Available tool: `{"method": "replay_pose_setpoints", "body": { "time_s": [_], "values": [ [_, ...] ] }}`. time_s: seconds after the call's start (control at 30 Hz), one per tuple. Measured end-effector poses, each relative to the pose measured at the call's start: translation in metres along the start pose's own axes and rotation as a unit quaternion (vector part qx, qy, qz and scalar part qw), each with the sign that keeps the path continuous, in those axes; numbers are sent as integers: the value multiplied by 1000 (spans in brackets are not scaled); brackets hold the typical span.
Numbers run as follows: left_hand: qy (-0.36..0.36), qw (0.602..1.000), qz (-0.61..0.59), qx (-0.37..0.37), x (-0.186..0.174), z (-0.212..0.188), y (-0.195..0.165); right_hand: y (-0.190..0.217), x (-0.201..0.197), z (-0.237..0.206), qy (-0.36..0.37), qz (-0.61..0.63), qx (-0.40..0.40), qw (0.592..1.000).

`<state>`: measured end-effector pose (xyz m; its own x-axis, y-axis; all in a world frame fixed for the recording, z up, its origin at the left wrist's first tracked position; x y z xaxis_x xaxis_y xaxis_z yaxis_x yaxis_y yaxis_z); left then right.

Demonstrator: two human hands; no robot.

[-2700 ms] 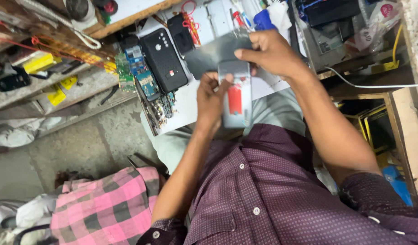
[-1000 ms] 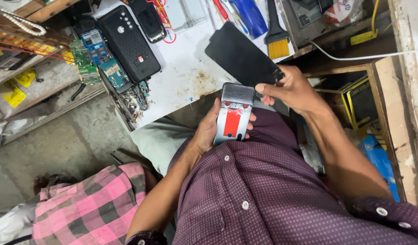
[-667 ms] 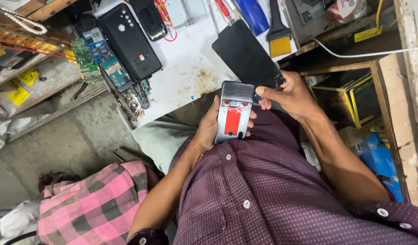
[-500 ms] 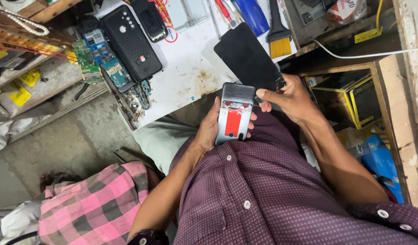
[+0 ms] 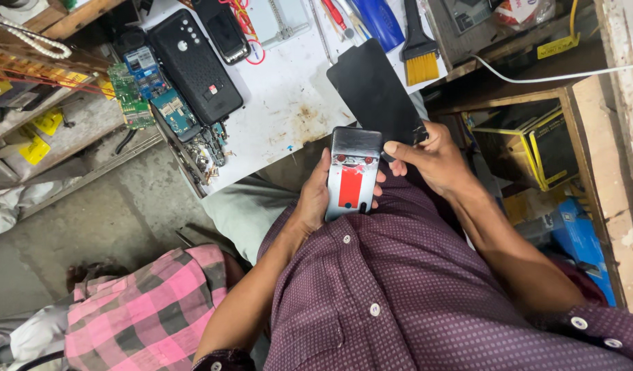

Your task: The person sits at a repair workbench handling a smartphone. They peel a black sheet from the phone's back, hold the phone next to a MEIBO ESD package, then use a blue-handled screwdriver to work on the phone's exposed frame, turning the device over while driving screws.

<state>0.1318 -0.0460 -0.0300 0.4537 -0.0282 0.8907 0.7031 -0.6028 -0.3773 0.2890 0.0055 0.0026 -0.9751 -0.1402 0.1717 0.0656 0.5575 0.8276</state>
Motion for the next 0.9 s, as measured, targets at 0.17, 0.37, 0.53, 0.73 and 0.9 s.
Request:
{"method": "replay_pose_setpoints", "body": {
  "time_s": [0.17,0.37,0.53,0.73,0.9],
  "values": [
    [-1,1000,-18,0,-4,-1,2,-8,2,-5,-4,17,7,1000],
    [-1,1000,-10,-9,-3,1,3,-13,-2,-8,5,18,-6,1000],
    [-17,1000,-7,-9,-4,8,-4,-9,-11,9,27,-64,42,997],
    [-19,1000,0,-10,-1,10,-9,7,-6,26,52,-37,70,996],
    [-18,1000,9,-2,0,10,-14,22,2,36,44,-78,56,994]
  ]
}}
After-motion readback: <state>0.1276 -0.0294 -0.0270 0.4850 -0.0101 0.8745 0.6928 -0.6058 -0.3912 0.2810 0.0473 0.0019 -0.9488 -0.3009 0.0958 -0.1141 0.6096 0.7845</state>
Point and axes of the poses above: each hand's wrist, its own z-axis towards the middle knuckle, its own x-axis out of the palm, y = z × x, the point moved 9 cm from there along z, towards the middle knuckle, and after that the axes turned 12 degrees about x, right-handed, at the moved point
